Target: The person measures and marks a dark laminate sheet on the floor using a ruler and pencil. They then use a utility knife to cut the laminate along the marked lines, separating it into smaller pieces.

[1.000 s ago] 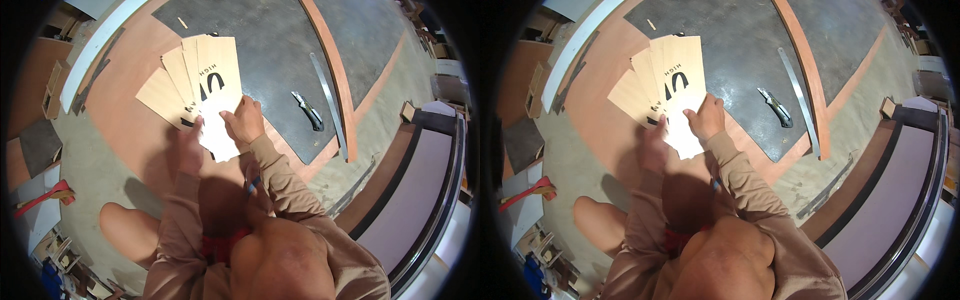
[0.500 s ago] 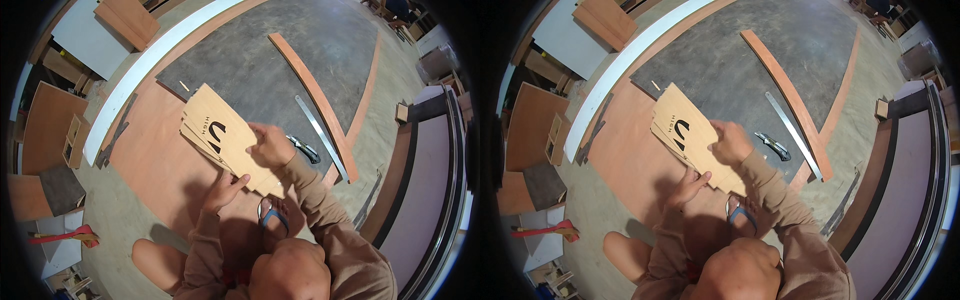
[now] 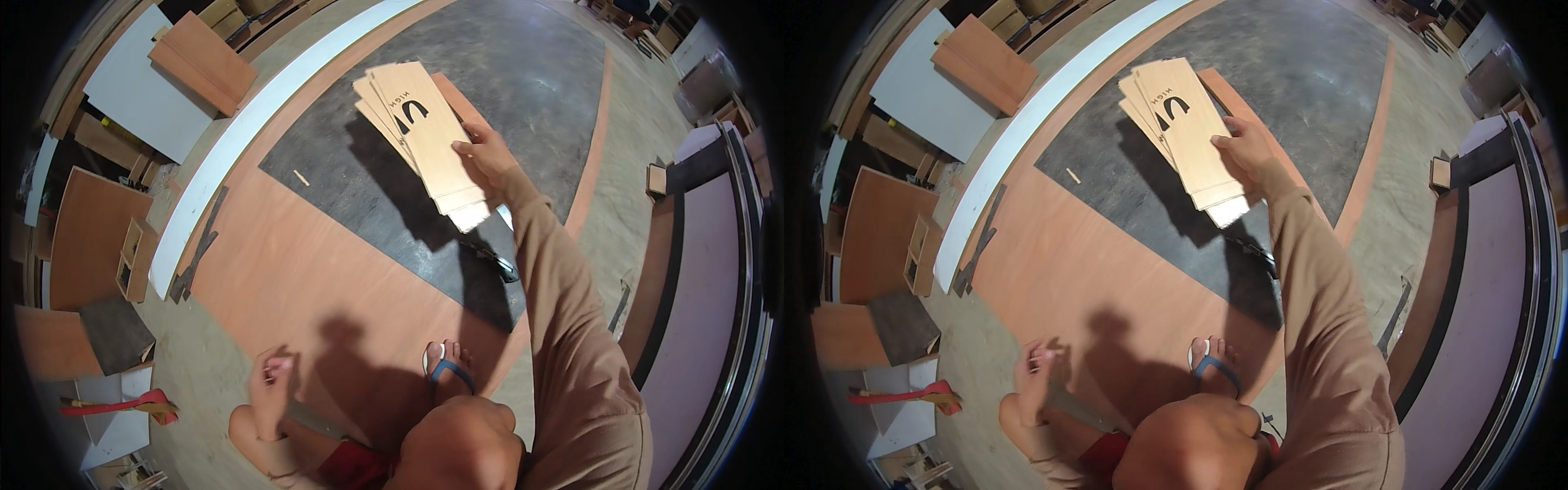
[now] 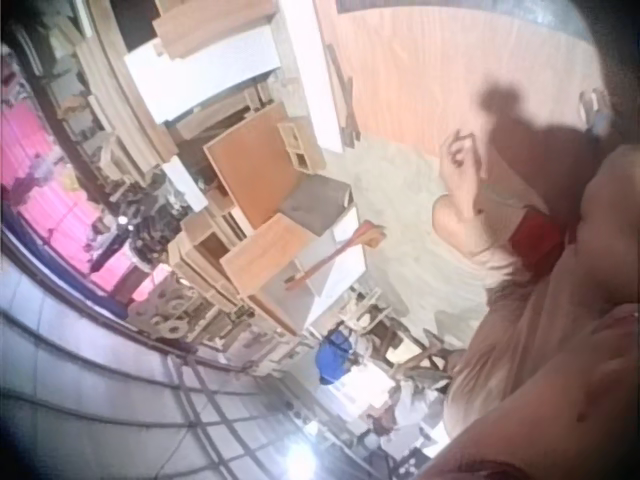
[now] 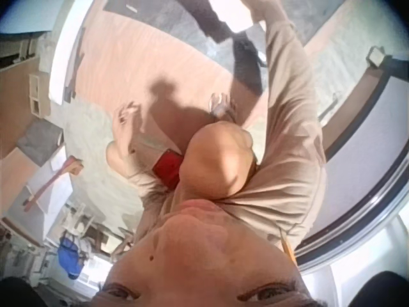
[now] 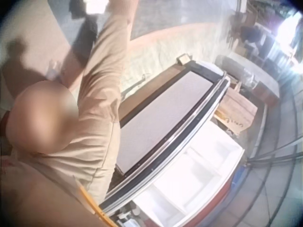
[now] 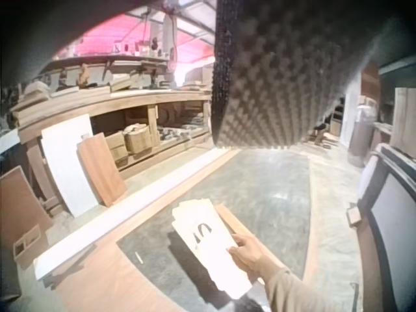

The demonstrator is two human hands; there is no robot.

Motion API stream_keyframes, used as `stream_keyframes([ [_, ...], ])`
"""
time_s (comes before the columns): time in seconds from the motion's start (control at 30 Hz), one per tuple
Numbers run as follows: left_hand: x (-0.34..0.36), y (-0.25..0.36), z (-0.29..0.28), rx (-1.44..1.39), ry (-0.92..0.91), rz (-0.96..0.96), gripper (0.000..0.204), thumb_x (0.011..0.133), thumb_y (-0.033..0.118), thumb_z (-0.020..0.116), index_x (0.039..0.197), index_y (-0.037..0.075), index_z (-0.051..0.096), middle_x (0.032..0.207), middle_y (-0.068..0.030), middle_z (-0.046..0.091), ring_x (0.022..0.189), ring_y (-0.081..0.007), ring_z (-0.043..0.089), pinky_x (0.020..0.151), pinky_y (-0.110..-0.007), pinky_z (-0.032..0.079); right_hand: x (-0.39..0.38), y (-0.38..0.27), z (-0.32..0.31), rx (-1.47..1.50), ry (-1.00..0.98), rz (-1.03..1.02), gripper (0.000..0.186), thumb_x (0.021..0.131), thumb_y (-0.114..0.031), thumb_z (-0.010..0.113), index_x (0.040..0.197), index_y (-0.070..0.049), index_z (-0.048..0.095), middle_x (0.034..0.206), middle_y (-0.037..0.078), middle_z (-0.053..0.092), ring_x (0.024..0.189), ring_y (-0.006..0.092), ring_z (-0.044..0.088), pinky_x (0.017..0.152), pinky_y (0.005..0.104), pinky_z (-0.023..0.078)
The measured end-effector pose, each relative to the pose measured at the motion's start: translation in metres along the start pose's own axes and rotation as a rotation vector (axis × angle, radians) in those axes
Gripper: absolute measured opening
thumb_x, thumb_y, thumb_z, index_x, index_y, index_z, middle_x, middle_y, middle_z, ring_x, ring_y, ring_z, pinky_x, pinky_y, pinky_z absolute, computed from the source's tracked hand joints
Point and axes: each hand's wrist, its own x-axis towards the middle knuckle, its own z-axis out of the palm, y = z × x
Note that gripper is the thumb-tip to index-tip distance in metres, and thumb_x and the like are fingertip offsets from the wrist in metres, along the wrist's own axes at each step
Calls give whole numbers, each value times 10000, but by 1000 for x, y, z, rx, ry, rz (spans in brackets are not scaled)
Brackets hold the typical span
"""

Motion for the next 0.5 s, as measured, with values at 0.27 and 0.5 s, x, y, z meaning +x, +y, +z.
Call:
stream_keyframes([
  [0.27, 7, -15, -91, 174, 440, 74, 249, 1056, 163, 609, 1260, 32, 665, 975, -42, 676, 757, -100, 603, 668, -264, 495, 54, 141, 29, -707, 320, -378, 227, 936, -113, 676, 1125, 14, 672, 1066, 289, 693, 999, 451, 691, 843, 495, 556],
  [0.5, 100, 48, -18, 248, 144, 85, 248, 1068, 207, 588, 1244, 37, 631, 763, -142, 712, 543, -237, 631, 540, -407, 507, 94, 131, 58, -505, -22, -477, 454, 1018, -321, 723, 738, 25, 635, 579, 97, 555, 574, 151, 492, 564, 365, 443],
])
